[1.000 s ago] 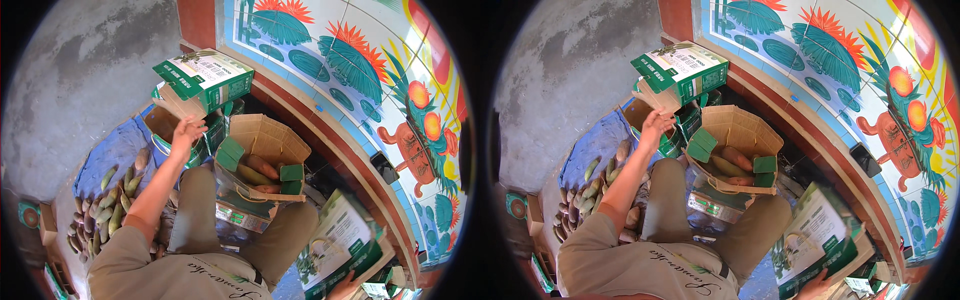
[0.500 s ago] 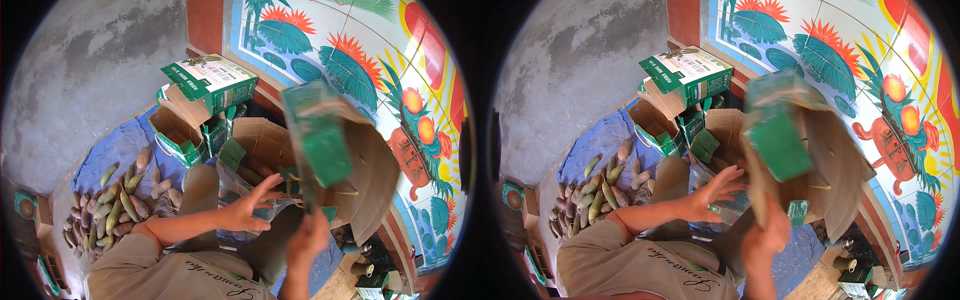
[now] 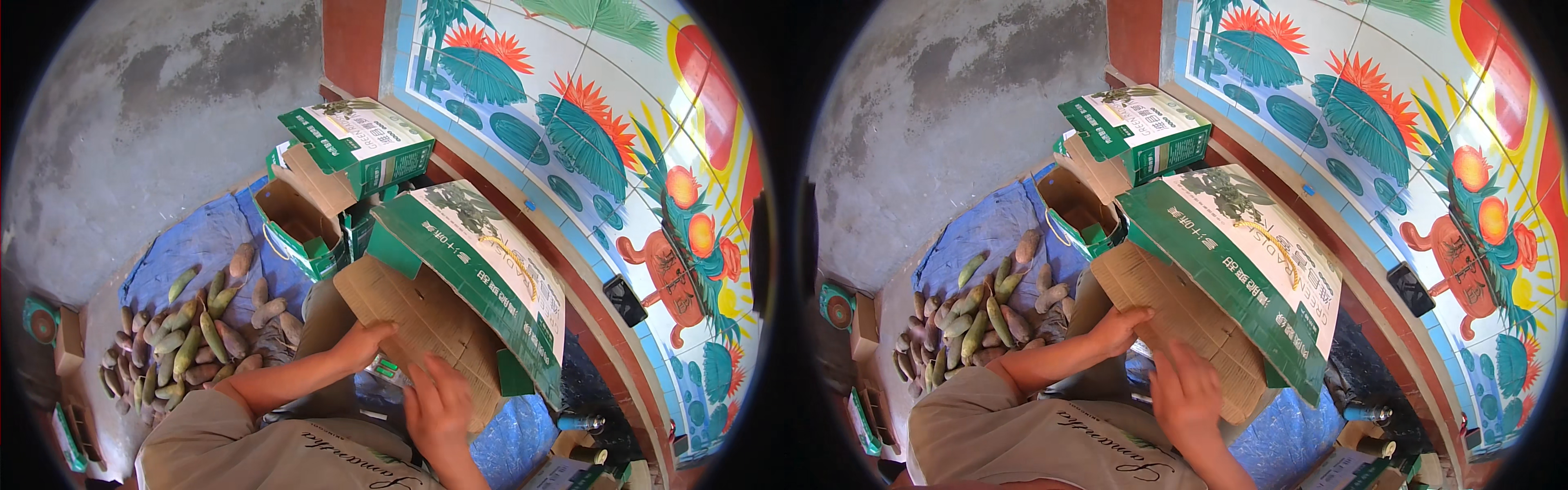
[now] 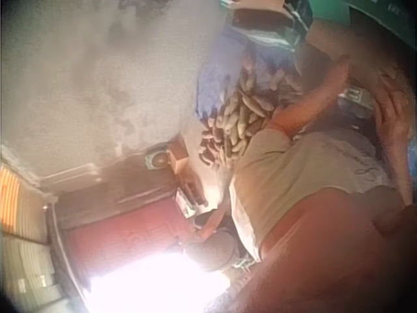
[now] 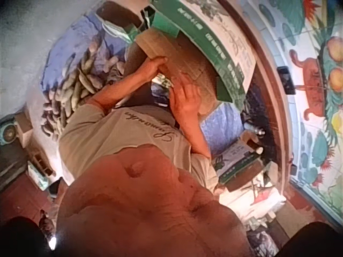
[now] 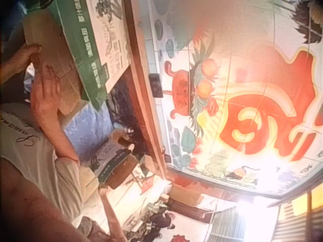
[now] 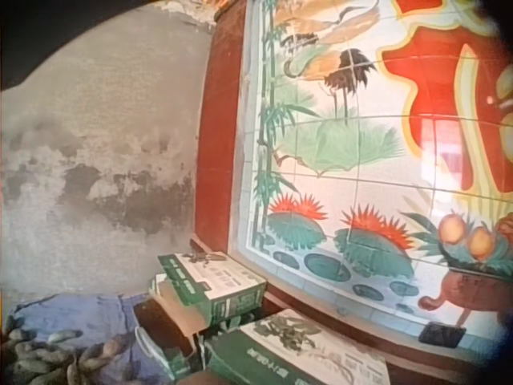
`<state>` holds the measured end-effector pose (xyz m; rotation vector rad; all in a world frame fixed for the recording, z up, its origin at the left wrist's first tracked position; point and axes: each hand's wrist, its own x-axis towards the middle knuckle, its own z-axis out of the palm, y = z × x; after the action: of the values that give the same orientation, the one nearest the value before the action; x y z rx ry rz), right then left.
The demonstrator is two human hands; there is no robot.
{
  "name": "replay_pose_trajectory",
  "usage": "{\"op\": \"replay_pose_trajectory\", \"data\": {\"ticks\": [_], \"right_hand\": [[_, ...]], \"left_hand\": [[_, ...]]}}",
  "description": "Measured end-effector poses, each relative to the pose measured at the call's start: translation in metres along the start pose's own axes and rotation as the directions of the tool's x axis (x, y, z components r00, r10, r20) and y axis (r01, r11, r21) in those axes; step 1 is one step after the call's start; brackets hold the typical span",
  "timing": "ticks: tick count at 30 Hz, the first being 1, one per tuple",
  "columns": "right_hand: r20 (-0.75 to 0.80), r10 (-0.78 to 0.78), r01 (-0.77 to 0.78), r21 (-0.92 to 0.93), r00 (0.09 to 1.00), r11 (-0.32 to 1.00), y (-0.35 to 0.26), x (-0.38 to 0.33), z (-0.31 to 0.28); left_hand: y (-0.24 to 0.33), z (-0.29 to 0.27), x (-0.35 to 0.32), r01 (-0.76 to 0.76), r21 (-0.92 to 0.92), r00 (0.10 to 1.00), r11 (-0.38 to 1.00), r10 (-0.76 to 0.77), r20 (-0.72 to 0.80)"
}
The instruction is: The person is sorting and packaging long green radishes into cardboard boxes in a factory setting.
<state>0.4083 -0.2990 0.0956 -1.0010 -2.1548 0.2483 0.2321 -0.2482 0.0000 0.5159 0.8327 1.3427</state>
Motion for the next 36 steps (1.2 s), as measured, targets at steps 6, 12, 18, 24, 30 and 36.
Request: {"op": "replay_pose_trajectory", "data": {"ticks": [6,12,18,24,30,36], "right_hand": [[-0.428,-0.07,-0.215,-0.582,0.901,0.784,0.031,-0.01,-0.078],[-0.448,0.339,-0.469,-0.221,0.827,0.855,0.065,-0.044,-0.086],[-0.521,0.21,-0.376,-0.236,0.827,0.896,0.056,-0.042,-0.083],[-0.649,0.057,-0.189,-0.137,0.759,0.972,0.038,0.006,-0.069],[-0.652,-0.224,0.135,-0.185,0.724,0.973,0.031,0.131,-0.023],[-0.516,-0.395,0.239,-0.343,0.76,0.909,0.059,0.315,0.065]], "left_hand": [[0.0,-0.018,-0.001,0.035,0.065,0.998,0.997,-0.038,0.053],[0.002,-0.013,-0.007,0.021,0.138,0.993,0.99,-0.038,0.115],[0.041,0.005,-0.014,-0.017,0.091,0.981,0.996,-0.002,0.195],[0.109,0.003,-0.013,-0.118,0.242,0.98,0.963,0.074,0.184],[0.231,-0.018,0.043,-0.379,0.104,0.925,0.92,0.379,0.018],[0.305,-0.064,0.149,-0.389,-0.044,0.916,0.92,0.391,0.086]]}}
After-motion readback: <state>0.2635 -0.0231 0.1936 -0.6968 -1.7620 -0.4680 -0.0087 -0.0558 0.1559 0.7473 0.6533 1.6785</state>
